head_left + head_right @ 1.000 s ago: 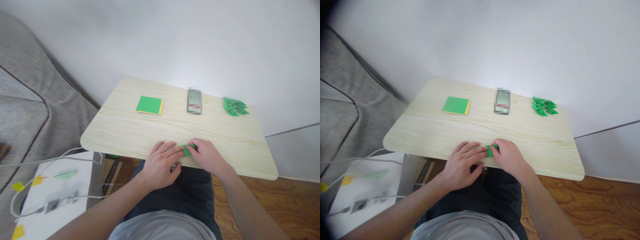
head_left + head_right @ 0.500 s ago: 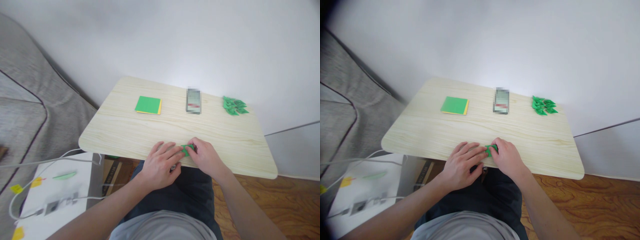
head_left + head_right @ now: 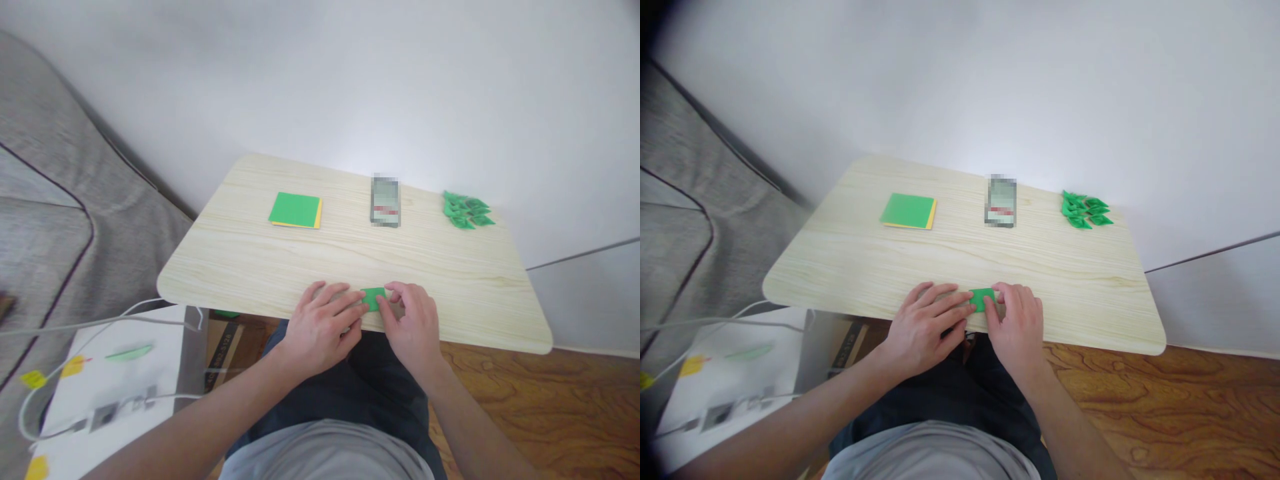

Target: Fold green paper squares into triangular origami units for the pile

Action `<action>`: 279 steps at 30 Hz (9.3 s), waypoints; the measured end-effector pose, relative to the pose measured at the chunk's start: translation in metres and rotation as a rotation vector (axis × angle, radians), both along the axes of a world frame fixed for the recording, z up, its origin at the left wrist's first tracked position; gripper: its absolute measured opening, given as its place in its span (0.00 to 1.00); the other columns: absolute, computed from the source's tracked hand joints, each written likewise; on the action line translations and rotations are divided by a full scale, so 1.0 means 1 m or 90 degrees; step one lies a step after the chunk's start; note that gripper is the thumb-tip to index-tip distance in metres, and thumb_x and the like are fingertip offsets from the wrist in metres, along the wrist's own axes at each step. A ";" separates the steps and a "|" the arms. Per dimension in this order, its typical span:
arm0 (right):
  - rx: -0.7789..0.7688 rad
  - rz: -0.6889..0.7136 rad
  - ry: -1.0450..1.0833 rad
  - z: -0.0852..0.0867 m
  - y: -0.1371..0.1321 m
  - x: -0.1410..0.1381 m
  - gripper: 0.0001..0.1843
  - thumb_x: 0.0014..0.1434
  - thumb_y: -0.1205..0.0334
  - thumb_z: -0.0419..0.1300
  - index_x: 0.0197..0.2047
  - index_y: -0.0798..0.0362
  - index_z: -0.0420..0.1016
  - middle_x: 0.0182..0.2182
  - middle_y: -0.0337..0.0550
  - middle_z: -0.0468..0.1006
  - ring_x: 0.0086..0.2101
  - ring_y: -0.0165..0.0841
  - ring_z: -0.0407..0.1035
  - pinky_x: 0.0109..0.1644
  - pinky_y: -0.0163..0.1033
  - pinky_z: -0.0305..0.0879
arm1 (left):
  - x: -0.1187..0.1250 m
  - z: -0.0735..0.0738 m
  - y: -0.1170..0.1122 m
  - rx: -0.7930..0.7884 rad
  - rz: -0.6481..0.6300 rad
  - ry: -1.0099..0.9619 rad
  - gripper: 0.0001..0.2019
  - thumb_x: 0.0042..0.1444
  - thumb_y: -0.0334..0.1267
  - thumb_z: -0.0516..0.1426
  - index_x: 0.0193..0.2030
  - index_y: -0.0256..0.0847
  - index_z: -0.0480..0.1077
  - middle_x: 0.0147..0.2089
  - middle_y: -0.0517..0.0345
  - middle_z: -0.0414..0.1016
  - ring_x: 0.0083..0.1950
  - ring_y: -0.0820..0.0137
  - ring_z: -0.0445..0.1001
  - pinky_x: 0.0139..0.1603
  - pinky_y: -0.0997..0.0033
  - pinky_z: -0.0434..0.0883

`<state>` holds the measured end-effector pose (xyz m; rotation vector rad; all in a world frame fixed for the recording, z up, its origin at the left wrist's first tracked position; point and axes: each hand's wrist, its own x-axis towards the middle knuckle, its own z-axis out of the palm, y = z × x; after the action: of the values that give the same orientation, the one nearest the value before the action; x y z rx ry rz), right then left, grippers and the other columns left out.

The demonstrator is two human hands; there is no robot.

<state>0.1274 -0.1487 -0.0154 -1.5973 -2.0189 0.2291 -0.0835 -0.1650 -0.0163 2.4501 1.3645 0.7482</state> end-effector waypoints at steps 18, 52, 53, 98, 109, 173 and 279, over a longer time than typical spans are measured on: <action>0.020 -0.093 -0.008 -0.002 -0.024 -0.013 0.16 0.67 0.56 0.60 0.56 0.49 0.71 0.53 0.52 0.77 0.54 0.48 0.67 0.57 0.53 0.59 | 0.005 0.000 0.001 0.016 0.036 -0.030 0.13 0.66 0.36 0.57 0.53 0.54 0.78 0.61 0.67 0.79 0.65 0.60 0.73 0.69 0.45 0.60; 0.028 0.054 0.106 -0.008 -0.003 0.009 0.20 0.59 0.70 0.62 0.54 0.47 0.74 0.49 0.46 0.78 0.50 0.44 0.71 0.54 0.52 0.66 | 0.028 0.011 0.016 -0.059 0.115 -0.085 0.14 0.55 0.31 0.63 0.48 0.47 0.73 0.52 0.57 0.79 0.58 0.58 0.72 0.61 0.53 0.67; 0.028 0.069 0.112 -0.006 -0.001 0.009 0.17 0.58 0.71 0.62 0.50 0.47 0.76 0.48 0.45 0.78 0.49 0.44 0.71 0.54 0.51 0.66 | 0.029 0.010 0.017 -0.058 0.110 -0.087 0.13 0.55 0.31 0.63 0.47 0.47 0.73 0.51 0.58 0.79 0.58 0.59 0.72 0.61 0.54 0.67; -0.013 0.155 -0.016 0.004 -0.003 0.032 0.04 0.67 0.59 0.63 0.40 0.46 0.79 0.42 0.43 0.81 0.47 0.42 0.69 0.51 0.52 0.64 | 0.010 0.008 0.002 -0.002 0.005 -0.009 0.10 0.66 0.37 0.58 0.48 0.53 0.81 0.62 0.60 0.78 0.65 0.59 0.70 0.67 0.47 0.61; -0.025 0.183 -0.043 0.012 0.010 0.022 0.04 0.67 0.59 0.62 0.41 0.48 0.77 0.40 0.43 0.81 0.45 0.42 0.69 0.48 0.49 0.62 | 0.009 0.008 0.001 0.003 -0.012 0.003 0.10 0.67 0.37 0.57 0.48 0.51 0.80 0.60 0.61 0.79 0.63 0.59 0.71 0.67 0.48 0.61; 0.051 -0.140 -0.023 -0.014 -0.010 0.011 0.15 0.63 0.45 0.66 0.40 0.48 0.72 0.37 0.42 0.78 0.42 0.43 0.67 0.46 0.46 0.55 | 0.008 0.000 -0.004 0.032 -0.008 0.021 0.12 0.66 0.38 0.59 0.54 0.54 0.79 0.60 0.62 0.79 0.57 0.59 0.72 0.61 0.47 0.63; -0.062 0.124 0.066 0.017 -0.013 0.033 0.04 0.66 0.61 0.64 0.43 0.46 0.80 0.42 0.40 0.84 0.46 0.41 0.73 0.53 0.51 0.66 | 0.033 0.009 -0.018 -0.029 0.098 -0.019 0.16 0.61 0.37 0.61 0.55 0.50 0.77 0.63 0.60 0.78 0.69 0.54 0.68 0.75 0.40 0.48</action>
<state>0.1602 -0.1618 0.0012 -1.4136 -2.1101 0.4796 -0.0503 -0.1827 -0.0076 2.3100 1.5541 0.7745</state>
